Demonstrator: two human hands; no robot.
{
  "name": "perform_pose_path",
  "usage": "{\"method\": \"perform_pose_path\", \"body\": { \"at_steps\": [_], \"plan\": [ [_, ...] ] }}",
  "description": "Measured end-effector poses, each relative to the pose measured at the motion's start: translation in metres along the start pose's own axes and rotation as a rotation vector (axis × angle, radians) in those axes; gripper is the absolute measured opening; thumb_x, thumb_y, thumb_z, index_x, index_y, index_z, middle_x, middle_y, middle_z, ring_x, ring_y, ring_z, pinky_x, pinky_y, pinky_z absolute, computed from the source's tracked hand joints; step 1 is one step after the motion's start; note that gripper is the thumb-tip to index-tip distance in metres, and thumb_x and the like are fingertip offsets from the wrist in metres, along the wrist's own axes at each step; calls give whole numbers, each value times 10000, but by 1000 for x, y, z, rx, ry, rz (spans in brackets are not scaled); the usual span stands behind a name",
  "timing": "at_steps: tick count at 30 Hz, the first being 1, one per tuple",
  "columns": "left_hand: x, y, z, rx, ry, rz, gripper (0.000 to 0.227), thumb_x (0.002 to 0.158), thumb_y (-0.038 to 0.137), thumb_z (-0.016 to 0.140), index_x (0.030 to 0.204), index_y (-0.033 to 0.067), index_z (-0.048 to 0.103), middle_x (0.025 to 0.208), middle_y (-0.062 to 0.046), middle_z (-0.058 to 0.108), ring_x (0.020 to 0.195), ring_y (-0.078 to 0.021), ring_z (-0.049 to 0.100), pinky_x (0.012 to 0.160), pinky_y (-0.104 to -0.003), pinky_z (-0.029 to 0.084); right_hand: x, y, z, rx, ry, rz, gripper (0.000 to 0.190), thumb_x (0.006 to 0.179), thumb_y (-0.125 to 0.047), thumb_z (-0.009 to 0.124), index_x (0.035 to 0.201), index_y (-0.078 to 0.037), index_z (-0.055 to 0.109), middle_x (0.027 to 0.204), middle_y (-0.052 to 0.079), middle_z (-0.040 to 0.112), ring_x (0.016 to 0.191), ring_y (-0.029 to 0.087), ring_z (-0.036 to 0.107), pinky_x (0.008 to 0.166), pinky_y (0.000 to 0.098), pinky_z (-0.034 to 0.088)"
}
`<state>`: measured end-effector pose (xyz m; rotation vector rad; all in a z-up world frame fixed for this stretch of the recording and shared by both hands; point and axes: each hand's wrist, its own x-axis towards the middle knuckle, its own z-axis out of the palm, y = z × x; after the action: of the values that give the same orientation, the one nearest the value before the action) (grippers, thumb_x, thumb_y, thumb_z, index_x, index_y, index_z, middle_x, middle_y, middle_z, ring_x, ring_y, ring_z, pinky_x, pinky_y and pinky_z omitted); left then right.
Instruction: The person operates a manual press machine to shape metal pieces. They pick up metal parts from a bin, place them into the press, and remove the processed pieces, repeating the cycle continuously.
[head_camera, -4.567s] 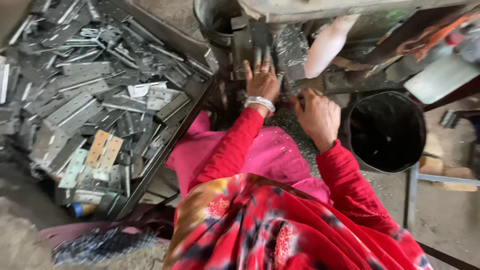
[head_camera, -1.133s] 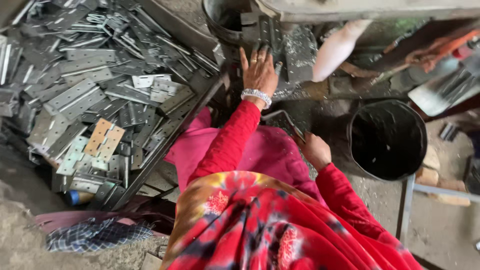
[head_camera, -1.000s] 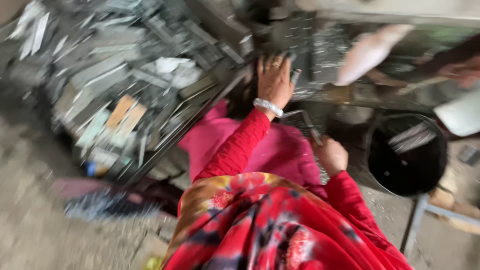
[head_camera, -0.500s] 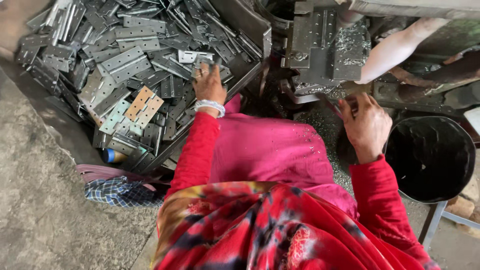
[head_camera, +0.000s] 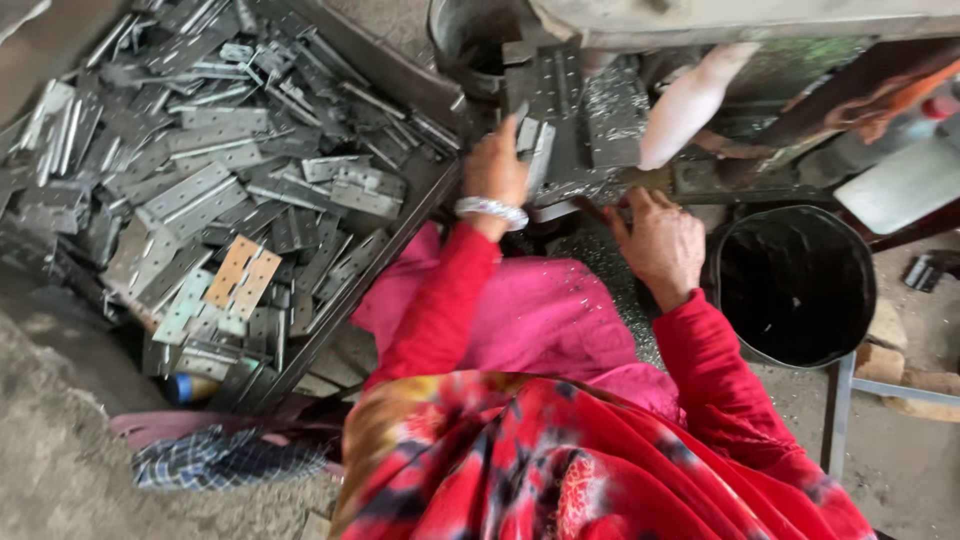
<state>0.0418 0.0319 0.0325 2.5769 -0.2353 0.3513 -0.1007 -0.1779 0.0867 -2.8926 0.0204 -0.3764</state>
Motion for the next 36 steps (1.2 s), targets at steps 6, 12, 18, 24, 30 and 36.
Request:
{"method": "perform_pose_path", "body": {
  "at_steps": [6, 12, 18, 24, 30, 36],
  "plan": [
    [-33, 50, 51, -121, 144, 93, 699, 795, 149, 665, 1466, 71, 488, 1537, -207, 454, 1355, -468, 469, 985, -477, 531, -1, 1, -5, 43, -19, 19, 319, 970, -416, 670, 1035, -105, 684, 940, 131, 720, 821, 362, 720, 684, 505, 535],
    [-46, 62, 52, 291, 15, 168, 538, 975, 165, 591, 1497, 67, 502, 1663, -44, 357, 1576, -270, 277, 1207, -552, 305, 4, 2, -1, 40, -32, 35, 347, 961, -421, 682, 1056, -87, 682, 921, 146, 724, 802, 365, 722, 657, 502, 537],
    [-54, 61, 39, 242, 79, 222, 609, 938, 101, 559, 1537, 16, 496, 1682, -73, 337, 1569, -254, 293, 1274, -540, 228, 0, 0, -5, 49, -70, 41, 351, 955, -419, 688, 1070, -87, 686, 917, 159, 738, 783, 374, 721, 657, 504, 538],
    [-56, 55, 38, 323, 137, 282, 520, 966, 138, 516, 1477, 50, 563, 1676, -42, 365, 1561, -263, 294, 1290, -574, 160, 6, -3, -10, 20, -95, 37, 373, 975, -444, 670, 1058, -81, 676, 928, 166, 741, 792, 378, 724, 663, 509, 537],
    [-6, 62, 54, 464, -18, 172, 580, 1043, 463, 491, 1332, -6, 674, 1577, -129, 478, 1536, -304, 281, 1283, -577, 48, -4, 21, 18, 9, -170, 86, 435, 962, -491, 643, 1077, -72, 669, 832, 206, 732, 745, 404, 717, 644, 527, 535],
    [-21, 62, 59, 434, 58, 188, 566, 1023, 427, 490, 1316, -22, 670, 1551, -156, 481, 1533, -325, 268, 1257, -588, 66, -70, 62, 117, 42, -379, 270, 488, 977, -546, 598, 948, -69, 696, 841, 227, 730, 780, 423, 720, 690, 527, 569]
  ]
}}
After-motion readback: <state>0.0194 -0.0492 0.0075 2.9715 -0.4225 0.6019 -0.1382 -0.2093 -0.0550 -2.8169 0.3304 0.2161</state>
